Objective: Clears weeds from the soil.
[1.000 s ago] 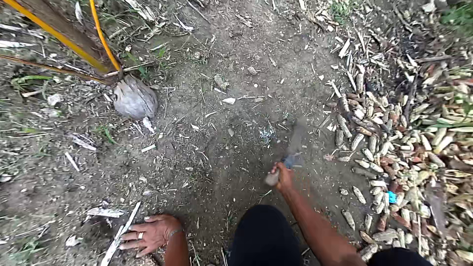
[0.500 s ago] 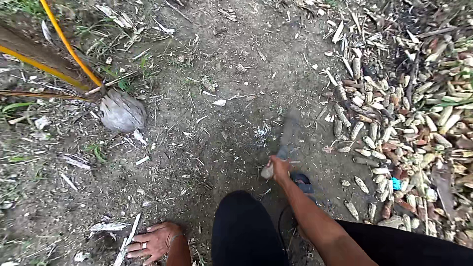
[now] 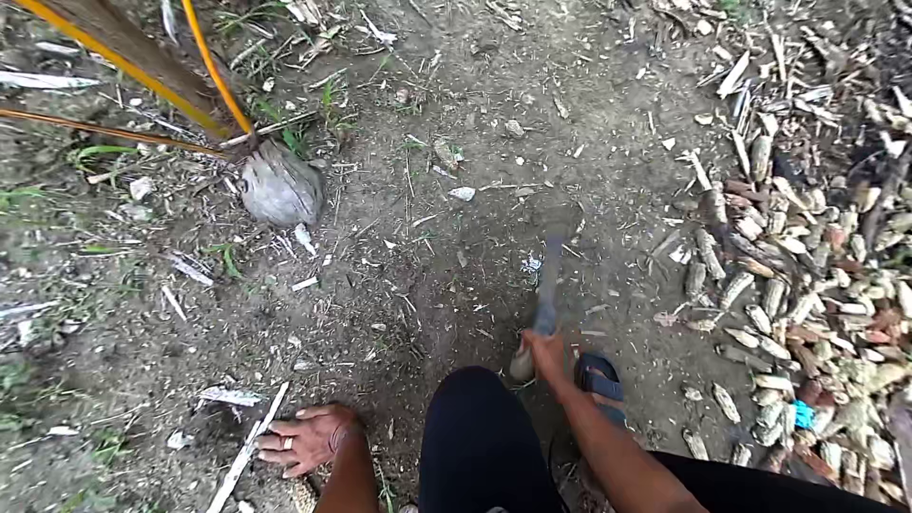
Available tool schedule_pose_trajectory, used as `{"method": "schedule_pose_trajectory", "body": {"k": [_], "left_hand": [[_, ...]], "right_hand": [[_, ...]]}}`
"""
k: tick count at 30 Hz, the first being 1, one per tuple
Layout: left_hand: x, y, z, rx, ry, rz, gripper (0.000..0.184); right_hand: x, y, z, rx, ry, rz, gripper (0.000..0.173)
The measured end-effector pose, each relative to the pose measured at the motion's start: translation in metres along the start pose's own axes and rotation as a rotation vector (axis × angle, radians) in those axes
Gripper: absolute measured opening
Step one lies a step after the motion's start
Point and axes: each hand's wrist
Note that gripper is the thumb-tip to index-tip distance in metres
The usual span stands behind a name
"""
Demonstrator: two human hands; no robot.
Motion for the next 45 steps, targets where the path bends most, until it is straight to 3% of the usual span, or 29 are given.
{"method": "schedule_pose_trajectory", "body": {"k": [2,4,7,10,11,14,18,21,24,26,30,33,35,37,39,41,43,45], "left_hand": [[0.003,0.002,0.001,-0.005,0.006,0.005,0.063],[0.002,0.001,0.001,-0.014,0.016,0.009,0.063],[0.001,0.002,0.002,-0.018,0.008,0.01,0.064],[0.001,0.003,0.002,-0.022,0.019,0.026,0.063],[0.002,0.002,0.002,-0.025,0.024,0.029,0.062],[0.008,0.001,0.001,-0.02,0.048,0.043,0.061],[0.004,0.003,0.003,-0.034,0.03,0.055,0.061],[0.002,0.005,0.003,-0.044,0.022,0.055,0.061],[-0.002,0.004,0.002,-0.045,-0.003,0.048,0.061],[-0.002,0.004,0.001,-0.047,-0.006,0.044,0.061],[-0.002,0.005,0.003,-0.048,-0.013,0.039,0.061],[-0.003,0.005,0.003,-0.047,-0.004,0.041,0.06],[0.0,0.004,0.002,-0.045,0.01,0.044,0.061],[0.0,0.003,0.005,-0.047,0.006,0.043,0.061],[-0.002,0.005,0.005,-0.052,0.001,0.042,0.061],[0.0,0.005,0.004,-0.057,0.012,0.046,0.061],[0.001,0.005,0.004,-0.054,0.018,0.045,0.061],[0.002,0.005,0.005,-0.05,0.021,0.04,0.061]], "right_hand": [[-0.01,0.014,0.017,0.029,-0.059,0.174,0.07],[-0.011,0.013,0.021,-0.01,-0.028,0.177,0.07],[0.02,-0.026,0.005,-0.127,-0.022,-0.078,0.051],[0.081,-0.075,-0.013,-0.144,-0.097,-0.292,0.031],[0.095,-0.077,-0.016,-0.127,-0.162,-0.2,0.035],[0.095,-0.053,-0.006,-0.124,-0.375,0.356,0.072],[0.04,-0.058,0.004,-0.177,-0.423,0.674,0.08],[0.028,-0.083,-0.011,-0.208,-0.357,0.456,0.063],[0.081,-0.104,-0.012,-0.114,-0.258,-0.086,0.034],[0.116,-0.094,-0.006,-0.078,-0.308,-0.14,0.028],[0.105,-0.051,0.024,-0.184,-0.564,0.691,0.075],[0.07,-0.057,0.018,-0.278,-0.575,0.972,0.081],[0.052,-0.078,0.005,-0.317,-0.506,0.855,0.073],[0.051,-0.098,-0.011,-0.308,-0.385,0.513,0.063],[0.075,-0.122,-0.029,-0.258,-0.278,0.121,0.044],[0.105,-0.139,-0.044,-0.17,-0.232,-0.07,0.032],[0.122,-0.128,-0.051,-0.152,-0.327,0.111,0.03],[0.121,-0.108,-0.041,-0.22,-0.55,0.54,0.056]]}}
Point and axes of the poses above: each hand's wrist, its own z-axis away from the middle knuckle, its own x-axis out of the palm, y = z × x, and after that the axes turned 3 degrees about -z, right-handed
